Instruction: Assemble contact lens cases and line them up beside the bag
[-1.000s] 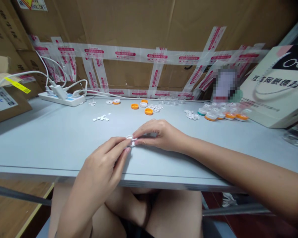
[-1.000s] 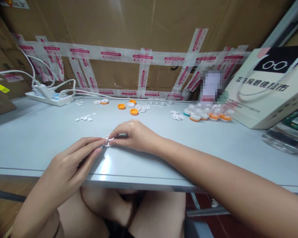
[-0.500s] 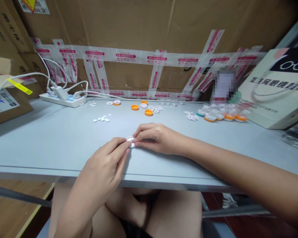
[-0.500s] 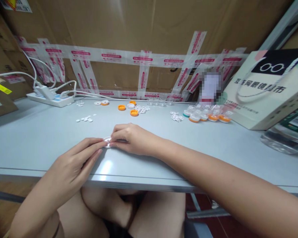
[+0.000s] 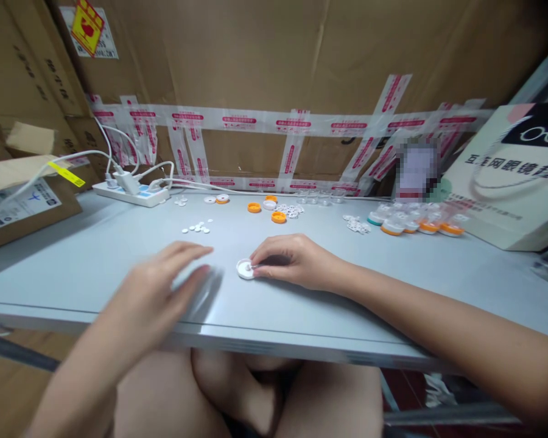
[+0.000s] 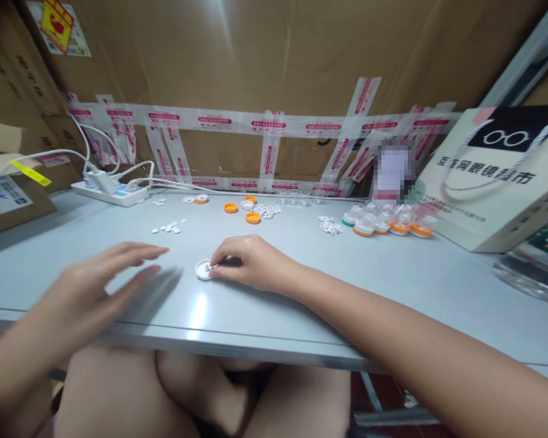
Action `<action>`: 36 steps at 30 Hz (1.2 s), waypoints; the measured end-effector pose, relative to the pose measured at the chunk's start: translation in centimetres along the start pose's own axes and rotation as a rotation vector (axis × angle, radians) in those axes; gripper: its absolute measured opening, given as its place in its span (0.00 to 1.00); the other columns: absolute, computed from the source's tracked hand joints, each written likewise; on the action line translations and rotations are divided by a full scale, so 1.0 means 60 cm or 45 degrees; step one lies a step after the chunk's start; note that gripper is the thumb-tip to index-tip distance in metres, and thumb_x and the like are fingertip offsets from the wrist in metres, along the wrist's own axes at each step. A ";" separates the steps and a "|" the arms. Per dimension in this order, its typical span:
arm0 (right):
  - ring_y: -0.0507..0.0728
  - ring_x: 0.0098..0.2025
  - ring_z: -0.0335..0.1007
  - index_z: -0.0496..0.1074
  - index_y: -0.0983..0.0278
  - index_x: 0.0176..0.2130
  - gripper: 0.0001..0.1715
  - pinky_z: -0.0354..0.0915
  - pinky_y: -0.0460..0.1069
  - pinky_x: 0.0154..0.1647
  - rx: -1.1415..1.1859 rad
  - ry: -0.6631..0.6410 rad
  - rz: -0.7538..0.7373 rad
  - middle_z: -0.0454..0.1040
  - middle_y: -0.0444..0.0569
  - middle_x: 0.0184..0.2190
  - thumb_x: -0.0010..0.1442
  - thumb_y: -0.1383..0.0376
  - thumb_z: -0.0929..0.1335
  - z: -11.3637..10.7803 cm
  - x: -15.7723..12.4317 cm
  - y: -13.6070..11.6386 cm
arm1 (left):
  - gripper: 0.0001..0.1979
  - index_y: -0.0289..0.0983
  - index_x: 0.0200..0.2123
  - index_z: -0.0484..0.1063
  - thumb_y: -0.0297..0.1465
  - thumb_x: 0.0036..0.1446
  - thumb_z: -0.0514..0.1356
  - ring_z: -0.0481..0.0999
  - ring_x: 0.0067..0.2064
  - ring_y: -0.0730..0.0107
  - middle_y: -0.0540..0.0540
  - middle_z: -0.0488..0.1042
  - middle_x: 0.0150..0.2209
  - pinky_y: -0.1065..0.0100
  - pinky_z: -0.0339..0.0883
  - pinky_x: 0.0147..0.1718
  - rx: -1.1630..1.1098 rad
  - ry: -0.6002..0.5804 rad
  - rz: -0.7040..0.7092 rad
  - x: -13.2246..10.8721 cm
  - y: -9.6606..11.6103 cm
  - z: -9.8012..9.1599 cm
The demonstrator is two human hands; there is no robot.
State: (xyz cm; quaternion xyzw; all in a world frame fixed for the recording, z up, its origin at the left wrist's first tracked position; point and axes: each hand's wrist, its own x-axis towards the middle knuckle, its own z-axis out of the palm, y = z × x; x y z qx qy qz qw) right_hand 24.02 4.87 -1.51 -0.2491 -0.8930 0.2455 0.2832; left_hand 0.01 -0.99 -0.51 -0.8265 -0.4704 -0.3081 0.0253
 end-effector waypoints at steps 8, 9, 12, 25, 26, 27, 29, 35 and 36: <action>0.55 0.39 0.72 0.74 0.67 0.37 0.10 0.66 0.51 0.44 0.010 -0.020 0.124 0.77 0.51 0.37 0.56 0.63 0.70 -0.006 0.001 -0.011 | 0.15 0.33 0.38 0.75 0.30 0.59 0.49 0.74 0.34 0.65 0.43 0.77 0.34 0.67 0.64 0.35 0.481 -0.369 -0.070 0.095 -0.120 -0.047; 0.54 0.39 0.72 0.74 0.67 0.37 0.11 0.66 0.50 0.43 0.013 -0.018 0.140 0.77 0.51 0.37 0.56 0.62 0.71 -0.006 0.001 -0.012 | 0.15 0.33 0.37 0.75 0.30 0.58 0.50 0.74 0.34 0.65 0.43 0.77 0.34 0.67 0.64 0.35 0.479 -0.377 -0.064 0.102 -0.127 -0.041; 0.54 0.40 0.72 0.74 0.67 0.38 0.13 0.66 0.49 0.43 0.021 -0.018 0.169 0.77 0.50 0.37 0.54 0.62 0.72 -0.004 0.002 -0.012 | 0.12 0.36 0.33 0.76 0.32 0.54 0.54 0.73 0.31 0.65 0.44 0.78 0.32 0.69 0.63 0.32 0.444 -0.434 -0.047 0.117 -0.144 -0.019; 0.53 0.38 0.72 0.74 0.65 0.40 0.12 0.67 0.48 0.41 0.035 -0.011 0.128 0.78 0.48 0.37 0.54 0.63 0.71 0.005 0.003 -0.006 | 0.10 0.39 0.29 0.77 0.31 0.49 0.55 0.77 0.29 0.68 0.48 0.80 0.28 0.71 0.66 0.31 0.136 -0.476 -0.077 0.101 -0.054 -0.011; 0.53 0.38 0.72 0.74 0.65 0.40 0.12 0.66 0.48 0.41 0.035 -0.011 0.120 0.78 0.48 0.37 0.55 0.63 0.71 0.005 0.003 -0.006 | 0.10 0.38 0.30 0.77 0.32 0.49 0.56 0.77 0.29 0.68 0.49 0.80 0.28 0.72 0.66 0.30 -0.071 -0.516 -0.097 0.098 -0.033 -0.011; 0.53 0.38 0.72 0.74 0.65 0.40 0.12 0.66 0.48 0.41 0.038 -0.011 0.113 0.78 0.48 0.37 0.55 0.63 0.71 0.006 0.002 -0.005 | 0.10 0.37 0.30 0.77 0.33 0.49 0.57 0.77 0.29 0.69 0.49 0.80 0.27 0.73 0.67 0.29 -0.241 -0.538 -0.102 0.097 -0.015 -0.011; 0.52 0.37 0.72 0.74 0.65 0.40 0.12 0.66 0.47 0.40 0.045 -0.014 0.098 0.78 0.48 0.37 0.55 0.63 0.70 0.007 0.002 -0.004 | 0.09 0.37 0.30 0.78 0.33 0.49 0.58 0.76 0.29 0.70 0.50 0.79 0.26 0.73 0.66 0.28 -0.439 -0.561 -0.083 0.096 0.011 -0.006; 0.52 0.36 0.72 0.74 0.66 0.40 0.12 0.66 0.46 0.39 0.028 -0.018 0.079 0.78 0.48 0.36 0.55 0.63 0.70 0.007 0.003 -0.003 | 0.10 0.37 0.29 0.79 0.32 0.52 0.57 0.74 0.30 0.71 0.50 0.79 0.28 0.72 0.64 0.29 -0.443 -0.589 -0.031 0.099 0.016 0.016; 0.52 0.36 0.72 0.74 0.66 0.40 0.12 0.66 0.46 0.39 0.026 -0.018 0.082 0.78 0.48 0.36 0.55 0.63 0.70 0.007 0.003 -0.003 | 0.10 0.37 0.30 0.78 0.33 0.52 0.57 0.74 0.30 0.71 0.50 0.79 0.27 0.72 0.64 0.29 -0.446 -0.601 -0.060 0.098 0.014 0.018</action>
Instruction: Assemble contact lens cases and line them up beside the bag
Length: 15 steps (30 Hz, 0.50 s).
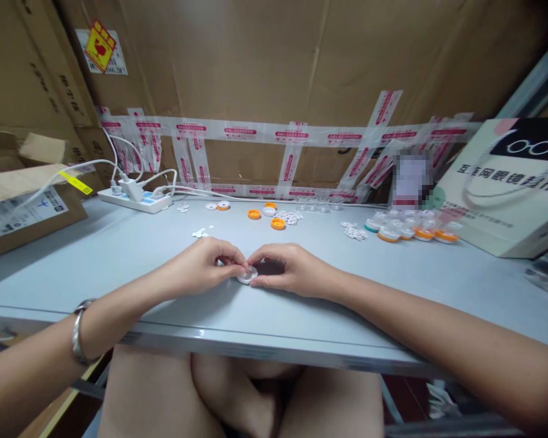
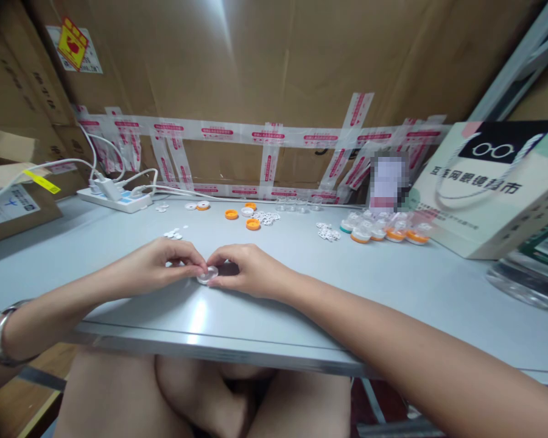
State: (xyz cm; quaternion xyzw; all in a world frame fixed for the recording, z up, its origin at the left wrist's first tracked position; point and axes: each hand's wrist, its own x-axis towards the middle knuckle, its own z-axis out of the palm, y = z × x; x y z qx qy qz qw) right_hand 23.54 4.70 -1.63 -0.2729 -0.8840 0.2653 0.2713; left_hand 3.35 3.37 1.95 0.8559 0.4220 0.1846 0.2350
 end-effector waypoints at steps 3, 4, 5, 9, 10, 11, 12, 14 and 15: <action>0.52 0.36 0.72 0.74 0.65 0.40 0.12 0.66 0.47 0.39 -0.004 0.006 0.014 0.78 0.48 0.36 0.55 0.63 0.70 0.000 0.000 -0.001 | 0.09 0.37 0.30 0.76 0.34 0.53 0.58 0.75 0.30 0.70 0.50 0.78 0.27 0.71 0.65 0.29 -0.067 0.007 -0.069 -0.002 -0.006 0.003; 0.52 0.36 0.72 0.74 0.65 0.40 0.12 0.66 0.47 0.39 -0.001 0.008 0.019 0.78 0.47 0.36 0.55 0.63 0.70 0.000 0.000 -0.001 | 0.09 0.37 0.30 0.75 0.35 0.52 0.58 0.75 0.30 0.69 0.49 0.78 0.27 0.71 0.66 0.30 -0.097 0.024 -0.077 -0.002 -0.008 0.004; 0.52 0.36 0.72 0.73 0.65 0.40 0.12 0.66 0.47 0.40 0.006 0.009 0.024 0.78 0.47 0.36 0.55 0.63 0.70 0.000 0.000 -0.001 | 0.08 0.37 0.30 0.74 0.35 0.52 0.59 0.75 0.30 0.69 0.49 0.78 0.28 0.71 0.67 0.30 -0.117 0.039 -0.081 -0.002 -0.009 0.004; 0.53 0.38 0.72 0.73 0.65 0.39 0.12 0.67 0.48 0.42 0.034 0.011 0.041 0.77 0.48 0.37 0.55 0.63 0.71 0.000 -0.001 -0.003 | 0.07 0.37 0.27 0.73 0.34 0.51 0.59 0.74 0.29 0.70 0.50 0.77 0.27 0.71 0.66 0.29 -0.018 0.053 -0.084 0.002 -0.012 0.005; 0.53 0.39 0.73 0.72 0.65 0.39 0.12 0.67 0.48 0.43 0.039 0.013 0.043 0.77 0.48 0.37 0.54 0.63 0.71 0.000 -0.001 -0.003 | 0.07 0.37 0.27 0.73 0.34 0.51 0.59 0.74 0.28 0.71 0.50 0.77 0.26 0.72 0.65 0.28 0.024 0.054 -0.088 0.003 -0.013 0.005; 0.53 0.39 0.73 0.72 0.65 0.39 0.12 0.67 0.48 0.43 0.046 0.017 0.045 0.77 0.48 0.37 0.54 0.63 0.71 0.001 -0.001 -0.003 | 0.07 0.37 0.27 0.74 0.34 0.51 0.59 0.73 0.28 0.71 0.51 0.76 0.25 0.72 0.64 0.28 0.050 0.051 -0.096 0.004 -0.013 0.005; 0.53 0.39 0.73 0.72 0.65 0.39 0.12 0.67 0.48 0.43 0.052 0.022 0.046 0.77 0.48 0.37 0.54 0.63 0.71 0.001 -0.001 -0.004 | 0.08 0.37 0.27 0.75 0.34 0.51 0.59 0.72 0.27 0.71 0.51 0.76 0.24 0.72 0.63 0.27 0.062 0.045 -0.104 0.004 -0.013 0.005; 0.53 0.39 0.73 0.72 0.65 0.39 0.12 0.67 0.49 0.44 0.062 0.025 0.049 0.77 0.48 0.37 0.53 0.63 0.72 0.001 -0.001 -0.003 | 0.08 0.37 0.27 0.75 0.35 0.51 0.59 0.71 0.26 0.72 0.51 0.75 0.23 0.73 0.62 0.25 0.054 0.025 -0.124 0.005 -0.013 0.006; 0.53 0.39 0.73 0.72 0.65 0.39 0.12 0.67 0.49 0.43 0.066 0.023 0.049 0.77 0.48 0.37 0.53 0.63 0.72 0.002 -0.001 -0.003 | 0.09 0.37 0.27 0.76 0.35 0.51 0.59 0.71 0.26 0.72 0.52 0.75 0.23 0.73 0.61 0.25 0.041 0.015 -0.129 0.004 -0.013 0.005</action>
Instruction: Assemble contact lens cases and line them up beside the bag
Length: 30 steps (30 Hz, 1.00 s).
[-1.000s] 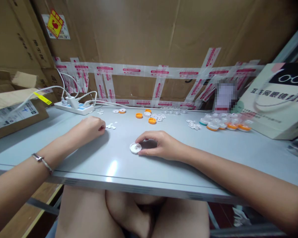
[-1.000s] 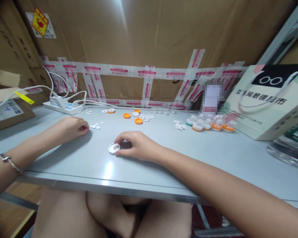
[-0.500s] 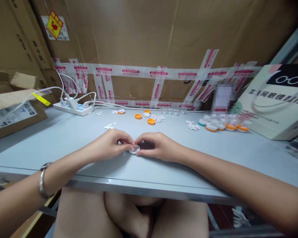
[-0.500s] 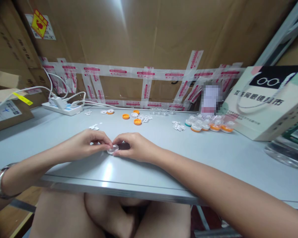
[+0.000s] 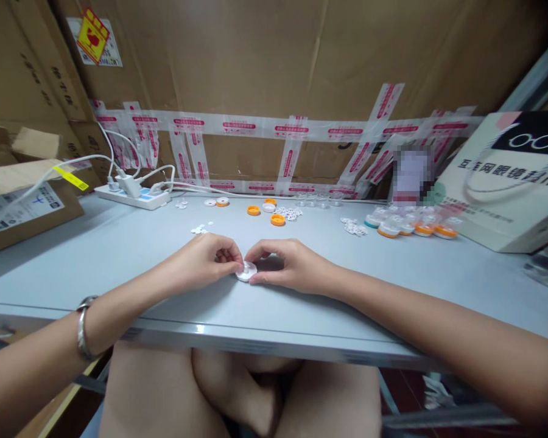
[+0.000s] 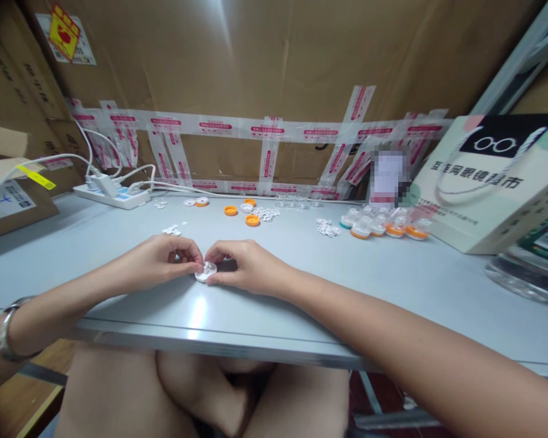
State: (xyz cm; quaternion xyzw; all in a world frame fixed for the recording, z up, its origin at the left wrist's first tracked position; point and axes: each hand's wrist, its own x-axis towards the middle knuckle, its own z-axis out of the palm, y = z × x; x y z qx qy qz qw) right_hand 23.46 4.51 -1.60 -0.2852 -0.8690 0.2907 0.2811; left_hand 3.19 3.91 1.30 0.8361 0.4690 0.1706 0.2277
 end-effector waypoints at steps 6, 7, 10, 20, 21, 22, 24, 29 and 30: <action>0.53 0.41 0.73 0.71 0.65 0.40 0.13 0.67 0.50 0.46 0.039 -0.008 0.000 0.77 0.48 0.38 0.54 0.63 0.72 0.000 0.000 0.000 | 0.09 0.38 0.32 0.77 0.32 0.55 0.57 0.75 0.33 0.69 0.49 0.79 0.30 0.70 0.65 0.34 0.077 0.084 0.145 -0.009 -0.001 -0.005; 0.53 0.41 0.73 0.71 0.64 0.40 0.13 0.67 0.50 0.46 0.043 -0.005 0.004 0.77 0.48 0.38 0.54 0.63 0.72 0.000 0.000 0.000 | 0.09 0.39 0.33 0.77 0.31 0.55 0.57 0.75 0.34 0.68 0.48 0.79 0.32 0.69 0.66 0.35 0.108 0.107 0.199 -0.012 -0.002 -0.005; 0.54 0.42 0.73 0.69 0.64 0.39 0.14 0.68 0.50 0.46 0.055 0.010 0.032 0.76 0.48 0.38 0.53 0.63 0.72 0.001 -0.001 -0.003 | 0.10 0.40 0.36 0.78 0.30 0.57 0.56 0.76 0.36 0.67 0.47 0.78 0.36 0.67 0.66 0.39 0.179 0.134 0.328 -0.020 -0.007 -0.003; 0.54 0.42 0.72 0.68 0.65 0.39 0.14 0.67 0.51 0.47 0.063 -0.005 0.026 0.75 0.48 0.38 0.54 0.62 0.72 0.000 -0.002 -0.005 | 0.15 0.44 0.44 0.77 0.29 0.61 0.52 0.76 0.39 0.64 0.46 0.77 0.40 0.62 0.63 0.39 0.542 0.117 0.464 -0.043 -0.016 0.009; 0.54 0.42 0.72 0.68 0.65 0.39 0.14 0.67 0.51 0.47 0.064 -0.006 0.024 0.75 0.48 0.38 0.54 0.62 0.72 0.000 -0.002 -0.005 | 0.15 0.45 0.45 0.76 0.29 0.61 0.52 0.76 0.39 0.63 0.46 0.77 0.40 0.61 0.62 0.39 0.606 0.112 0.475 -0.045 -0.013 0.009; 0.53 0.42 0.72 0.68 0.65 0.39 0.14 0.67 0.51 0.47 0.064 -0.008 0.022 0.75 0.48 0.38 0.54 0.62 0.72 0.000 -0.002 -0.005 | 0.15 0.45 0.45 0.76 0.29 0.61 0.52 0.76 0.39 0.62 0.47 0.77 0.40 0.60 0.61 0.40 0.644 0.097 0.483 -0.047 -0.009 0.009; 0.53 0.41 0.72 0.68 0.64 0.38 0.13 0.67 0.50 0.46 0.063 -0.013 0.023 0.75 0.48 0.37 0.54 0.63 0.72 0.000 -0.002 -0.006 | 0.15 0.44 0.45 0.76 0.29 0.61 0.52 0.76 0.39 0.63 0.47 0.78 0.40 0.60 0.62 0.41 0.616 0.070 0.497 -0.049 -0.005 0.004; 0.53 0.40 0.71 0.69 0.64 0.38 0.12 0.67 0.50 0.45 0.037 0.000 0.041 0.74 0.47 0.37 0.53 0.63 0.72 0.000 -0.002 -0.007 | 0.15 0.36 0.40 0.76 0.34 0.58 0.52 0.76 0.38 0.64 0.43 0.78 0.38 0.67 0.66 0.37 0.454 0.272 0.239 -0.034 -0.044 -0.043; 0.53 0.40 0.71 0.69 0.65 0.38 0.13 0.67 0.50 0.44 0.027 0.004 0.046 0.74 0.47 0.37 0.53 0.63 0.72 0.001 -0.002 -0.007 | 0.15 0.35 0.40 0.76 0.35 0.56 0.53 0.76 0.37 0.64 0.42 0.78 0.37 0.67 0.66 0.35 0.503 0.274 0.146 -0.027 -0.059 -0.055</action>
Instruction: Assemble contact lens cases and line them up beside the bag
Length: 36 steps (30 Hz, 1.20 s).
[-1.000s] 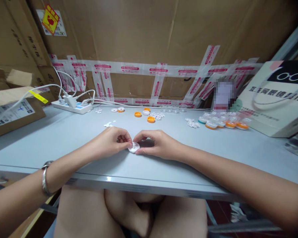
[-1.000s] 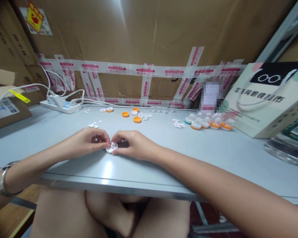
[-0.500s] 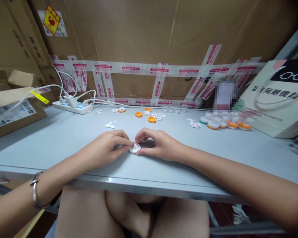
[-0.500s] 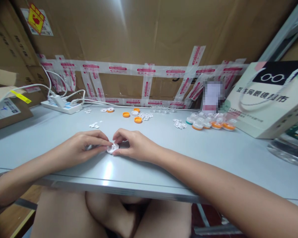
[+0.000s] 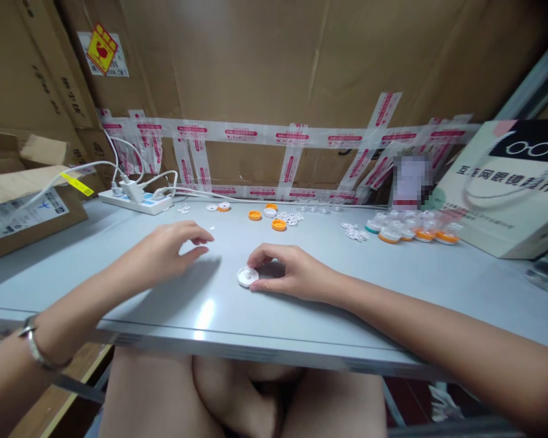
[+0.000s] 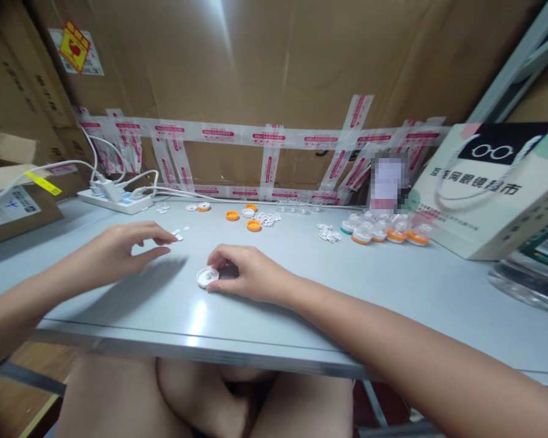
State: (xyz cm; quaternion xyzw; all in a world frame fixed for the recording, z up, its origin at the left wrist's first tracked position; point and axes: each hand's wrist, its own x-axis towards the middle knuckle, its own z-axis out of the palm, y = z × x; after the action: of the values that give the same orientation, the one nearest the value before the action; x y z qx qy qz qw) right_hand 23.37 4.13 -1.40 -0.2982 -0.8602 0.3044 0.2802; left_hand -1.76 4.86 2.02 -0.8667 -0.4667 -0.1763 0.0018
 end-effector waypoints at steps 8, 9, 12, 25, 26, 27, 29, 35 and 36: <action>0.54 0.40 0.70 0.70 0.65 0.39 0.19 0.67 0.49 0.44 0.047 0.013 -0.017 0.74 0.48 0.37 0.48 0.59 0.75 0.003 0.004 0.007 | 0.17 0.33 0.35 0.79 0.34 0.52 0.53 0.75 0.33 0.60 0.39 0.78 0.35 0.64 0.66 0.36 0.186 -0.096 -0.107 0.049 -0.082 0.018; 0.54 0.40 0.70 0.71 0.65 0.39 0.20 0.67 0.49 0.44 0.043 0.012 -0.025 0.74 0.48 0.37 0.48 0.59 0.75 0.003 0.004 0.008 | 0.16 0.34 0.34 0.79 0.35 0.51 0.53 0.75 0.33 0.60 0.40 0.79 0.34 0.64 0.66 0.36 0.186 -0.097 -0.101 0.051 -0.080 0.021; 0.54 0.40 0.70 0.71 0.65 0.42 0.21 0.66 0.50 0.44 0.008 0.012 -0.053 0.73 0.49 0.38 0.50 0.60 0.74 0.003 0.003 0.009 | 0.16 0.36 0.32 0.80 0.35 0.51 0.53 0.75 0.34 0.60 0.41 0.80 0.33 0.64 0.66 0.37 0.177 -0.088 -0.096 0.054 -0.073 0.027; 0.54 0.40 0.69 0.73 0.66 0.41 0.15 0.66 0.51 0.46 -0.049 -0.026 -0.062 0.70 0.50 0.37 0.53 0.63 0.71 0.005 0.002 0.000 | 0.15 0.38 0.29 0.78 0.43 0.48 0.57 0.74 0.30 0.68 0.48 0.79 0.28 0.72 0.63 0.28 -0.448 -0.162 -0.249 0.021 0.024 0.004; 0.54 0.40 0.69 0.72 0.66 0.42 0.18 0.66 0.51 0.45 -0.055 -0.009 -0.068 0.70 0.50 0.37 0.51 0.61 0.72 0.005 0.002 0.002 | 0.14 0.39 0.28 0.78 0.42 0.47 0.59 0.73 0.29 0.69 0.49 0.79 0.27 0.72 0.62 0.27 -0.552 -0.233 -0.251 0.017 0.037 0.003; 0.55 0.40 0.69 0.71 0.66 0.43 0.21 0.66 0.51 0.45 -0.058 0.005 -0.082 0.70 0.50 0.38 0.50 0.61 0.73 0.006 0.003 0.003 | 0.13 0.39 0.28 0.78 0.41 0.46 0.60 0.72 0.29 0.69 0.50 0.79 0.26 0.73 0.61 0.26 -0.639 -0.290 -0.252 0.014 0.048 0.004; 0.55 0.43 0.69 0.69 0.67 0.45 0.24 0.66 0.52 0.47 -0.033 0.009 -0.095 0.71 0.52 0.41 0.49 0.62 0.73 0.007 0.003 0.003 | 0.13 0.38 0.27 0.78 0.40 0.46 0.60 0.71 0.28 0.70 0.50 0.78 0.25 0.73 0.60 0.26 -0.731 -0.346 -0.258 0.012 0.063 0.009; 0.54 0.44 0.72 0.67 0.64 0.42 0.15 0.66 0.51 0.48 0.112 -0.030 -0.039 0.75 0.50 0.42 0.53 0.68 0.69 0.006 0.001 -0.001 | 0.14 0.37 0.26 0.78 0.41 0.45 0.60 0.68 0.27 0.71 0.51 0.75 0.23 0.73 0.58 0.25 -0.753 -0.387 -0.317 0.021 0.064 0.028; 0.54 0.45 0.72 0.67 0.64 0.42 0.14 0.66 0.51 0.49 0.110 -0.028 -0.037 0.75 0.50 0.42 0.53 0.67 0.70 0.006 0.001 -0.001 | 0.14 0.37 0.25 0.78 0.41 0.45 0.60 0.68 0.27 0.71 0.52 0.75 0.22 0.73 0.57 0.25 -0.743 -0.392 -0.320 0.022 0.063 0.029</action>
State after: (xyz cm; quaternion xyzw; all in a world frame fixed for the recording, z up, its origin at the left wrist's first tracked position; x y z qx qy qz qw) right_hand 23.06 4.01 -1.54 -0.2698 -0.8535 0.3404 0.2880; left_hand 2.52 4.09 1.40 -0.7829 -0.4945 -0.1684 -0.3379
